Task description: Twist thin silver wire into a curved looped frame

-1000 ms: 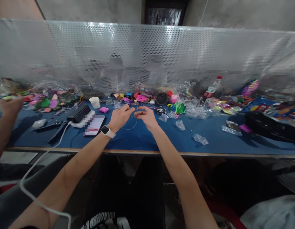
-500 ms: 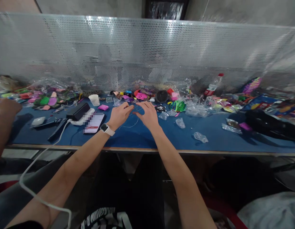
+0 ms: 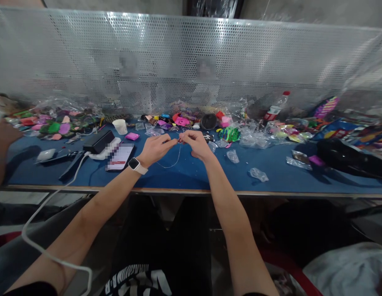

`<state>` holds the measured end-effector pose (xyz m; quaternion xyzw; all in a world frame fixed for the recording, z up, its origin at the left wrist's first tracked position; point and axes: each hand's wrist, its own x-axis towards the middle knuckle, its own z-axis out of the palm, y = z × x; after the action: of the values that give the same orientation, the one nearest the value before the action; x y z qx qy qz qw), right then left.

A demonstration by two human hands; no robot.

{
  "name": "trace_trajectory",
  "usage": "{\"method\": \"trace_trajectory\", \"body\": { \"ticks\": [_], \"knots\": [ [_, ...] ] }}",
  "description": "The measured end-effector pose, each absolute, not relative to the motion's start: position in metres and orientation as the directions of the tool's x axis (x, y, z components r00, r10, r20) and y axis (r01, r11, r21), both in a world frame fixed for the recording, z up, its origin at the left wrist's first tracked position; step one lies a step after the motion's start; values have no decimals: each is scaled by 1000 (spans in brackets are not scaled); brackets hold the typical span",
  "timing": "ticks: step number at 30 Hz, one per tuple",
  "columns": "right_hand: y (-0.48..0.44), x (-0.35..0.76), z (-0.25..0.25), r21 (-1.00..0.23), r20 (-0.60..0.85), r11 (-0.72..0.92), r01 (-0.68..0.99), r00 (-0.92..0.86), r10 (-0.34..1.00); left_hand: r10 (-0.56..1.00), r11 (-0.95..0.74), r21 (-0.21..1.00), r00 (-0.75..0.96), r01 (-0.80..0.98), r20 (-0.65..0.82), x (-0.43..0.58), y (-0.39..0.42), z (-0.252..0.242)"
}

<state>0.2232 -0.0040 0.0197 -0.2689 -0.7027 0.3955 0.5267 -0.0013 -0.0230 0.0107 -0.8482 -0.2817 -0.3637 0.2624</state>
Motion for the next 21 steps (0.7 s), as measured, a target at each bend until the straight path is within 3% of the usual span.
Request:
{"method": "trace_trajectory", "body": {
  "ticks": [4, 8, 15, 21],
  "knots": [
    [-12, 220, 20, -943, 302, 195, -271, -440, 846, 170, -726, -309, 595, 615, 785, 2, -27, 10],
    [-17, 219, 21, -949, 239, 77, -307, -536, 810, 78, -765, -349, 616, 541, 784, 6, -33, 10],
    [-19, 214, 22, -944, 247, 89, -317, -504, 827, 23, -776, -352, 581, 523, 813, 9, -35, 5],
    [-18, 205, 20, -826, 509, 326, -460, -359, 783, 98, -781, -272, 540, 562, 836, 11, -30, -1]
  ]
}}
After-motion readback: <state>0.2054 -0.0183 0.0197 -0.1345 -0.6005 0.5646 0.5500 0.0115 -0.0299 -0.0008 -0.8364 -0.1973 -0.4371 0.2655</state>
